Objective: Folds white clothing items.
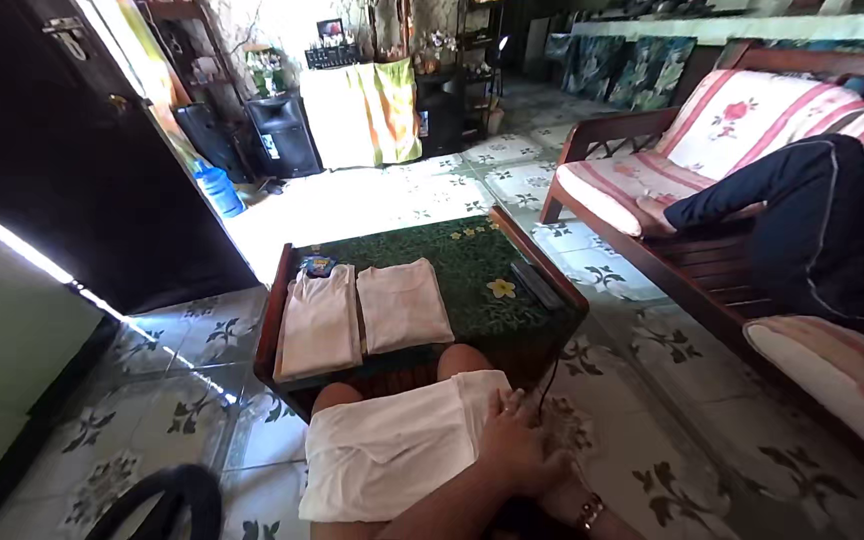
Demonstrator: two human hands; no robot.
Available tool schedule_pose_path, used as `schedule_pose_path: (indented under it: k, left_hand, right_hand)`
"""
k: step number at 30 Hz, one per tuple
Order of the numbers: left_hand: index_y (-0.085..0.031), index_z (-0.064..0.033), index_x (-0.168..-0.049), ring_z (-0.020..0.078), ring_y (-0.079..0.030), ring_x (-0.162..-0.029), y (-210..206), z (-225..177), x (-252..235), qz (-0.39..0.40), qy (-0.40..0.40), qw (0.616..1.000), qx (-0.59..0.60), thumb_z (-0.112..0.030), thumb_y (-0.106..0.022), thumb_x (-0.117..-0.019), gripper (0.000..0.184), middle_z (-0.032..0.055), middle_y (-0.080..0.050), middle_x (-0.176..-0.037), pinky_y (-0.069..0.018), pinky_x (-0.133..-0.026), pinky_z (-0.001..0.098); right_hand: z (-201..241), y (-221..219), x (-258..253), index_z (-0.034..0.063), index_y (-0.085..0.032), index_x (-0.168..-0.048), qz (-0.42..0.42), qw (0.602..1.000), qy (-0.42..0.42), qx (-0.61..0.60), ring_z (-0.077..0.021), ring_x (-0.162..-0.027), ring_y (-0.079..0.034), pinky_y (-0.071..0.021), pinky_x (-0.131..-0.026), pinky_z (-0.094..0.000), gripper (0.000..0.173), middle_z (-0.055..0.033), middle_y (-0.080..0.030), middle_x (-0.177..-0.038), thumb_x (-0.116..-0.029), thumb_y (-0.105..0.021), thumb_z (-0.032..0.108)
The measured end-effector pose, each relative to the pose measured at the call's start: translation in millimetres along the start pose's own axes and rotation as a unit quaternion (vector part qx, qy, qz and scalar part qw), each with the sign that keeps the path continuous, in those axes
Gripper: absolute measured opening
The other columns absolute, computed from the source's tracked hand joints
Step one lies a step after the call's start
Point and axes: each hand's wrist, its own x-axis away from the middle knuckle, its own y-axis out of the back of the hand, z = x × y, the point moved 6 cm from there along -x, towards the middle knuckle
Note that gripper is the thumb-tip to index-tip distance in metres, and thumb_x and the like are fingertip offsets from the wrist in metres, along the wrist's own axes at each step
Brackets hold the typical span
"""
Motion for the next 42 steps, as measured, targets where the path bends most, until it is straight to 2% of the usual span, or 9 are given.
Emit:
schedule_pose_path:
  k: [7,11,15,18,22,27,33,37,42]
  left_hand:
    - [-0.048,-0.0241,-0.154,0.0330,-0.017,-0.156,13,16,0,-0.036,0.025,0.999,-0.013,-0.063,-0.032,-0.1044,0.065,0.0106,-0.033,-0.165,-0.0049,-0.127,0.0557]
    - [-0.036,-0.0281,-0.160,0.0320,-0.020,-0.156,11,17,-1,-0.044,0.028,0.998,-0.018,-0.063,-0.032,-0.1039,0.066,0.0126,-0.031,-0.165,-0.0068,-0.127,0.0552]
    - [-0.040,-0.0224,-0.158,0.0342,-0.018,-0.156,23,34,-4,-0.085,0.057,0.993,-0.054,-0.062,-0.031,-0.1046,0.067,0.0121,-0.033,-0.165,-0.0054,-0.125,0.0605]
    - [-0.038,-0.0159,-0.159,0.0391,-0.012,-0.156,43,56,7,-0.126,0.129,0.983,-0.033,-0.064,-0.034,-0.1029,0.074,0.0144,-0.024,-0.168,-0.0024,-0.122,0.0669]
    - [-0.036,-0.0119,-0.159,0.0442,-0.004,-0.156,67,93,42,-0.207,0.240,0.945,0.078,-0.066,-0.041,-0.1010,0.079,0.0210,-0.013,-0.169,-0.0040,-0.119,0.0720]
    - [-0.035,-0.0015,-0.156,0.0408,-0.050,-0.134,73,62,81,-0.168,0.194,0.896,0.362,-0.042,-0.061,-0.1008,0.074,0.0298,-0.036,-0.154,-0.0447,-0.110,0.0529]
    - [-0.022,0.0014,-0.160,0.0303,-0.050,-0.138,81,43,117,-0.136,0.186,0.753,0.616,-0.036,-0.056,-0.1048,0.074,0.0245,-0.043,-0.154,-0.0435,-0.113,0.0461]
    - [-0.052,-0.0017,-0.135,0.0108,-0.067,-0.085,96,59,163,-0.211,0.174,0.672,0.688,-0.021,-0.057,-0.1039,0.036,0.0059,-0.068,-0.099,-0.0573,-0.078,0.0299]
    - [-0.060,-0.0069,-0.120,0.0119,-0.071,-0.078,78,132,251,-0.292,0.227,0.581,0.725,-0.020,-0.043,-0.1086,0.025,0.0047,-0.072,-0.091,-0.0616,-0.071,0.0307]
  right_hand:
    - [31,14,7,-0.0033,-0.061,-0.132,0.014,0.999,0.002,-0.031,-0.0312,-0.127,-0.058,-0.0383,-0.113,-0.0425,0.037,-0.0202,-0.064,-0.131,-0.1005,-0.059,0.016]
    - [1,-2,-7,0.0008,-0.061,-0.135,-0.020,0.998,0.062,-0.016,-0.0309,-0.134,-0.053,-0.0375,-0.117,-0.0480,0.052,-0.0201,-0.061,-0.138,-0.0960,-0.063,0.035]
    - [-12,-7,-13,0.0022,-0.036,-0.157,0.008,0.993,0.110,0.043,-0.0376,-0.154,-0.024,-0.0184,-0.126,-0.0543,0.077,-0.0233,-0.028,-0.165,-0.1046,-0.035,0.059]
    - [-8,1,2,-0.0016,-0.017,-0.162,0.017,0.990,0.135,-0.037,-0.0356,-0.157,-0.015,-0.0176,-0.127,-0.0525,0.084,-0.0227,-0.011,-0.169,-0.1031,-0.043,0.053]
    - [-8,35,-2,0.0068,-0.004,-0.164,-0.010,0.967,-0.024,-0.252,-0.0268,-0.127,-0.058,-0.0500,-0.104,-0.0438,0.086,-0.0225,-0.050,-0.147,-0.1021,-0.059,0.029]
    - [11,47,-28,0.0048,-0.037,-0.152,0.086,0.913,-0.089,-0.387,-0.0174,-0.089,-0.071,-0.0617,-0.075,-0.0346,0.058,-0.0122,-0.068,-0.115,-0.0994,-0.060,0.010]
    - [117,41,-17,0.0006,-0.047,-0.137,0.105,0.878,0.028,-0.467,-0.0125,-0.090,-0.072,-0.0634,-0.079,-0.0310,0.054,-0.0037,-0.071,-0.106,-0.0852,-0.062,0.001]
    - [179,1,-16,0.0076,-0.030,-0.157,0.245,0.876,0.141,-0.392,-0.0061,-0.085,-0.069,-0.0605,-0.077,-0.0249,0.079,0.0005,-0.070,-0.105,-0.0864,-0.066,0.006]
    - [239,-35,-16,0.0273,-0.008,-0.164,0.541,0.705,0.201,-0.412,-0.0295,-0.121,-0.065,-0.0572,-0.099,-0.0436,0.087,-0.0125,-0.053,-0.149,-0.0981,-0.065,0.021]
